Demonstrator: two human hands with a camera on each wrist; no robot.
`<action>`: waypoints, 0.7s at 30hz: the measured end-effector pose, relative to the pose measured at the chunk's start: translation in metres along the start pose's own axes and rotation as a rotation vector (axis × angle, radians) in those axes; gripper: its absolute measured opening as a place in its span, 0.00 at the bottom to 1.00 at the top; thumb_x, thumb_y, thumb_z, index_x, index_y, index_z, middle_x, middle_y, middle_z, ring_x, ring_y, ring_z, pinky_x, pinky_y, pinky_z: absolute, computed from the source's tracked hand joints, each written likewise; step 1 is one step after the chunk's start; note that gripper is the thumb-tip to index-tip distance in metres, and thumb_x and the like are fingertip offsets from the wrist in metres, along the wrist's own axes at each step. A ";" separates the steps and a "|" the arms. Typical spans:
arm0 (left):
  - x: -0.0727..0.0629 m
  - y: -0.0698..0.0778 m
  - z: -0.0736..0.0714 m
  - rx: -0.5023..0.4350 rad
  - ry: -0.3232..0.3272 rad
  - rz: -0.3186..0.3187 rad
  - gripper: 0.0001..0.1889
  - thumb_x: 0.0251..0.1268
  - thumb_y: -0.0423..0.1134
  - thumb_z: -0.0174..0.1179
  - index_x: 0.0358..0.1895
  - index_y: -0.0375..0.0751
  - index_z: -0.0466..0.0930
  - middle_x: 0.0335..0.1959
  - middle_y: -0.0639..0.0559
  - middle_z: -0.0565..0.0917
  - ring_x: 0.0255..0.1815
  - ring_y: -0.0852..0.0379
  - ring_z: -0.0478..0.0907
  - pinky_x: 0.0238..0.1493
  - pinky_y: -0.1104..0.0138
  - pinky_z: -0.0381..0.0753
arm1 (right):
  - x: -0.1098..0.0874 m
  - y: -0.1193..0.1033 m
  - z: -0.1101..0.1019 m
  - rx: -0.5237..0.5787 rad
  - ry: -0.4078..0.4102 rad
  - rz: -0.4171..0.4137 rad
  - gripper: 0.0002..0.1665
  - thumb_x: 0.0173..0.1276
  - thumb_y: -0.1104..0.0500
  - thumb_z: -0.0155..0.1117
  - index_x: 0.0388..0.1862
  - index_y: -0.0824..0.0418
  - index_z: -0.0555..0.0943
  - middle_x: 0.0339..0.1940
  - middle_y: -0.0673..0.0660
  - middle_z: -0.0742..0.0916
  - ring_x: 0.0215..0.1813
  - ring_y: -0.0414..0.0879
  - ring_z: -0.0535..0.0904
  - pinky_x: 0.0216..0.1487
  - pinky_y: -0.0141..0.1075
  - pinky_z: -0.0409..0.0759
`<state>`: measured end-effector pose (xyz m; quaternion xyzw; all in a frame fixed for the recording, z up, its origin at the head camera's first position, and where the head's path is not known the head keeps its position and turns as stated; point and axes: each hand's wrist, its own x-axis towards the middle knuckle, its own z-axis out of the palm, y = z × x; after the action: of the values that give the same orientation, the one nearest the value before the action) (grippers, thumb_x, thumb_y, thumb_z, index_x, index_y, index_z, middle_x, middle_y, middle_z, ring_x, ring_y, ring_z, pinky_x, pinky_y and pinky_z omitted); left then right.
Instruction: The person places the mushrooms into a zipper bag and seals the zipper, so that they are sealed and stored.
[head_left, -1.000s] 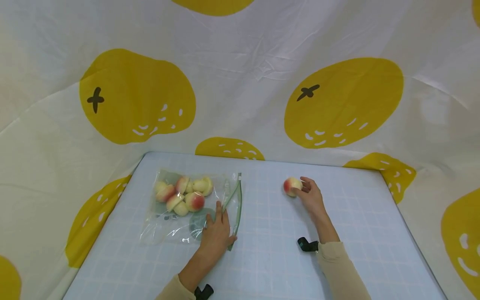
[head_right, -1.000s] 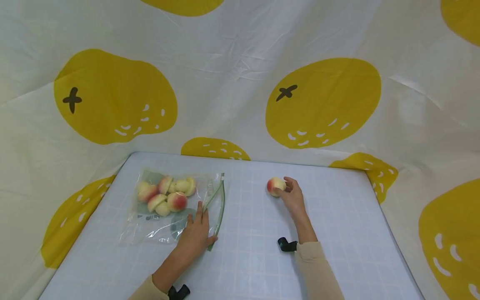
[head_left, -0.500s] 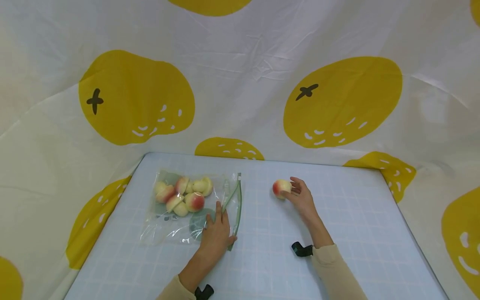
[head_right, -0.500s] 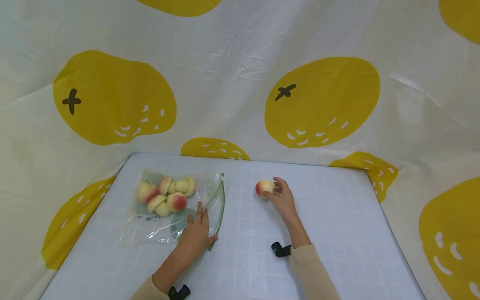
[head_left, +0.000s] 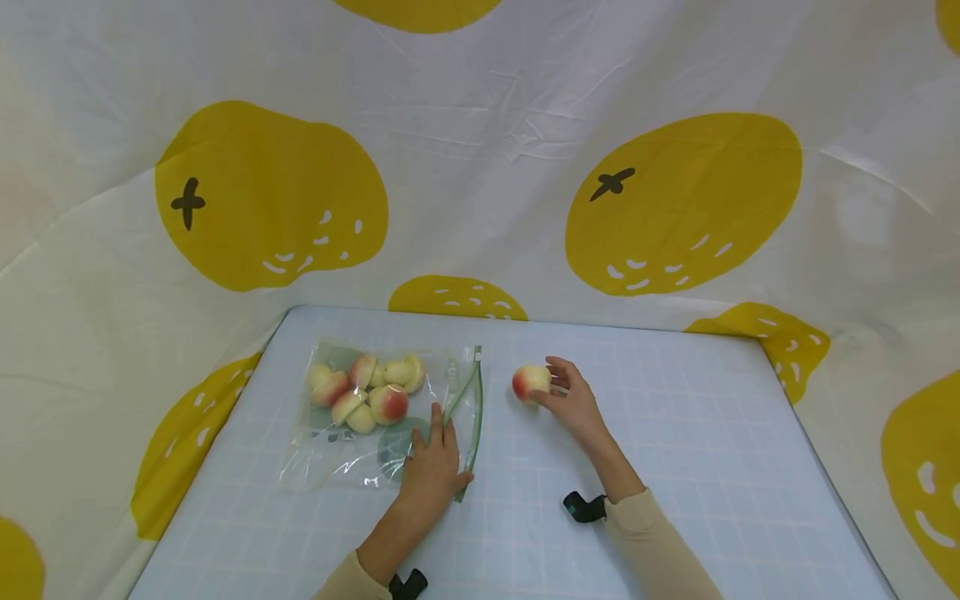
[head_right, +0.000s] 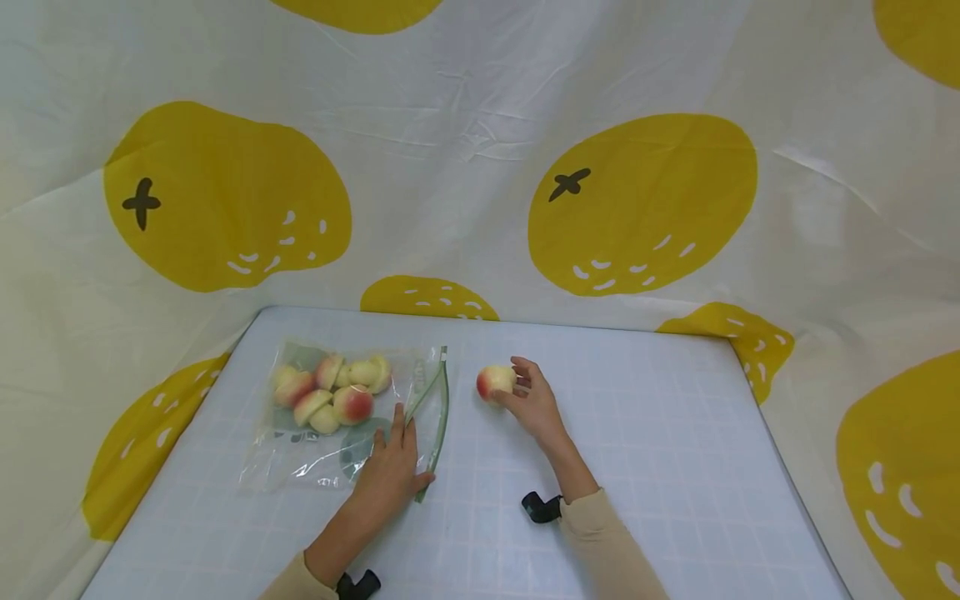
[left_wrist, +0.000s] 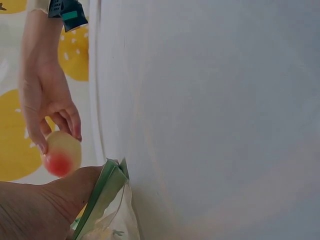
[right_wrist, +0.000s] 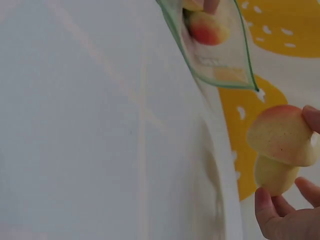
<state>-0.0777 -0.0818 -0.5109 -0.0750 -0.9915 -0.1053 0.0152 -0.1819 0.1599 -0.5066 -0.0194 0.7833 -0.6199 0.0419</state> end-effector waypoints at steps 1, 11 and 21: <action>0.000 0.000 0.000 0.004 0.006 0.003 0.50 0.48 0.53 0.79 0.68 0.24 0.66 0.75 0.29 0.58 0.59 0.22 0.71 0.38 0.44 0.83 | 0.000 0.000 0.003 -0.001 -0.009 -0.010 0.44 0.61 0.62 0.76 0.72 0.65 0.66 0.71 0.66 0.72 0.65 0.59 0.70 0.67 0.52 0.69; 0.000 -0.001 0.001 0.009 0.012 0.009 0.50 0.48 0.53 0.79 0.68 0.24 0.66 0.74 0.28 0.59 0.58 0.22 0.71 0.37 0.44 0.84 | -0.003 -0.006 0.040 -0.014 -0.096 -0.046 0.41 0.61 0.65 0.75 0.71 0.68 0.67 0.65 0.66 0.76 0.62 0.61 0.73 0.63 0.54 0.72; 0.001 0.002 0.000 0.001 -0.004 -0.020 0.49 0.47 0.53 0.79 0.68 0.26 0.67 0.75 0.30 0.58 0.59 0.23 0.70 0.37 0.43 0.83 | -0.004 -0.003 0.067 -0.035 -0.169 -0.029 0.43 0.61 0.57 0.77 0.71 0.64 0.68 0.64 0.64 0.76 0.56 0.58 0.78 0.55 0.49 0.79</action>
<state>-0.0785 -0.0802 -0.5101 -0.0654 -0.9923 -0.1049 0.0120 -0.1723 0.0946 -0.5185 -0.0836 0.7874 -0.6027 0.0984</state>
